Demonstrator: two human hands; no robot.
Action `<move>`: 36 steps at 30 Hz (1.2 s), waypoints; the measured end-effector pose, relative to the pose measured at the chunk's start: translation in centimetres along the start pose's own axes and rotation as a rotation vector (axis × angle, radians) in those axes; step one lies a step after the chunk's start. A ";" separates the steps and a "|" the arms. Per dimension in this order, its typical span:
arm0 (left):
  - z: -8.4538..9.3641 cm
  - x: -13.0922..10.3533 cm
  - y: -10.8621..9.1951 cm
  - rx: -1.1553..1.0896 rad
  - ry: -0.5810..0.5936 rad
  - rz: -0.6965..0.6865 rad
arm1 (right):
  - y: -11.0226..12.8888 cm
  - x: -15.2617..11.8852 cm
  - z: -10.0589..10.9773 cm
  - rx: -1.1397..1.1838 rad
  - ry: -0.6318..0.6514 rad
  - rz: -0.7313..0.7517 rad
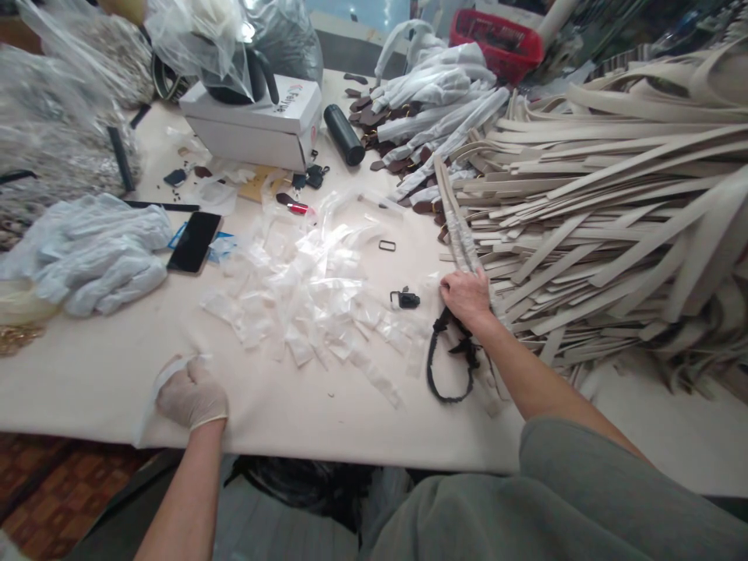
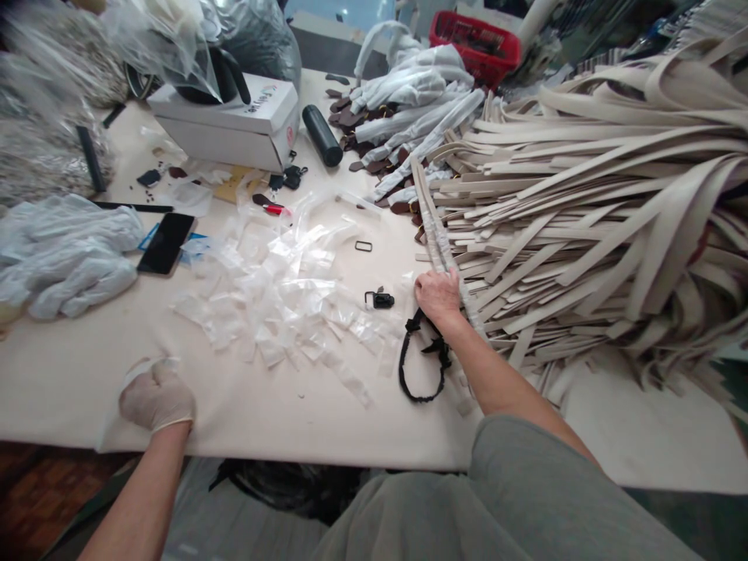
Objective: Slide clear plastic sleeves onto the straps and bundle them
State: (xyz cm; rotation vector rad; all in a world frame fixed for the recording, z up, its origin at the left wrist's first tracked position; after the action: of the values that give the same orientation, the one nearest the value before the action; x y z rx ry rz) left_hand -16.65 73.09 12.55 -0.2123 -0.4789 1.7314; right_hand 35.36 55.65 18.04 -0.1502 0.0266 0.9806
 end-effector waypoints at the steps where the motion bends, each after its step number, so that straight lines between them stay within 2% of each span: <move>1: -0.1 0.0 0.1 -0.008 -0.003 0.005 | 0.2 0.5 0.4 0.011 0.000 0.006; 4: -0.1 -0.1 0.2 -0.014 -0.021 0.017 | 1.3 2.2 2.3 0.070 -0.056 0.034; 6: 0.0 -0.1 0.0 0.001 -0.020 0.022 | 3.4 3.5 3.9 0.139 -0.130 0.082; 8: 0.1 -0.1 -0.3 0.021 -0.013 0.024 | 7.0 4.5 5.4 0.209 -0.193 0.159; 11: 0.2 0.0 -0.3 0.051 -0.009 0.012 | 14.2 5.0 7.0 0.362 -0.240 0.350; 13: 0.0 0.0 -0.1 0.065 -0.010 -0.004 | 18.4 4.3 7.4 0.489 -0.247 0.510; 15: -0.2 0.0 0.3 0.079 -0.014 -0.014 | 20.9 3.0 7.3 0.579 -0.239 0.654; 17: -0.4 0.0 0.8 0.097 -0.017 -0.011 | 21.1 1.5 6.5 0.626 -0.216 0.736; 20: -0.7 0.2 1.2 0.122 0.001 0.018 | 18.5 1.1 4.6 0.706 -0.142 0.669; 22: -0.8 0.4 1.2 0.126 0.029 0.049 | 16.5 3.0 3.7 0.774 -0.113 0.556; 24: -0.7 0.5 1.1 0.148 0.077 0.100 | 15.7 6.3 3.4 0.803 -0.118 0.444; 27: -0.3 0.6 0.7 0.174 0.128 0.152 | 17.4 11.4 4.0 0.716 -0.086 0.354; 30: 0.2 0.6 0.0 0.166 0.156 0.152 | 20.9 13.9 4.4 0.532 0.020 0.420; 33: 0.7 0.6 -0.6 0.215 0.250 0.194 | 23.5 12.6 3.2 0.398 0.134 0.582; 36: 1.1 0.6 -1.2 0.261 0.321 0.239 | 23.6 8.8 0.9 0.353 0.104 0.722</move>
State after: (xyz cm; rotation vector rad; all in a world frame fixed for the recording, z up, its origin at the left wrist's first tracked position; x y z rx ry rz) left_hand -16.13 73.66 14.10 -0.3630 0.0097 1.9269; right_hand 20.66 75.97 15.44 0.1489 0.3679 1.6672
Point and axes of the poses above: each hand's wrist, its own x-axis towards the middle knuckle, its own z-axis out of the back of the hand, y = z × x, the point moved 2 cm from there along x, towards the middle knuckle, and after that the axes turned 5 degrees about -x, right-handed, at the moved point
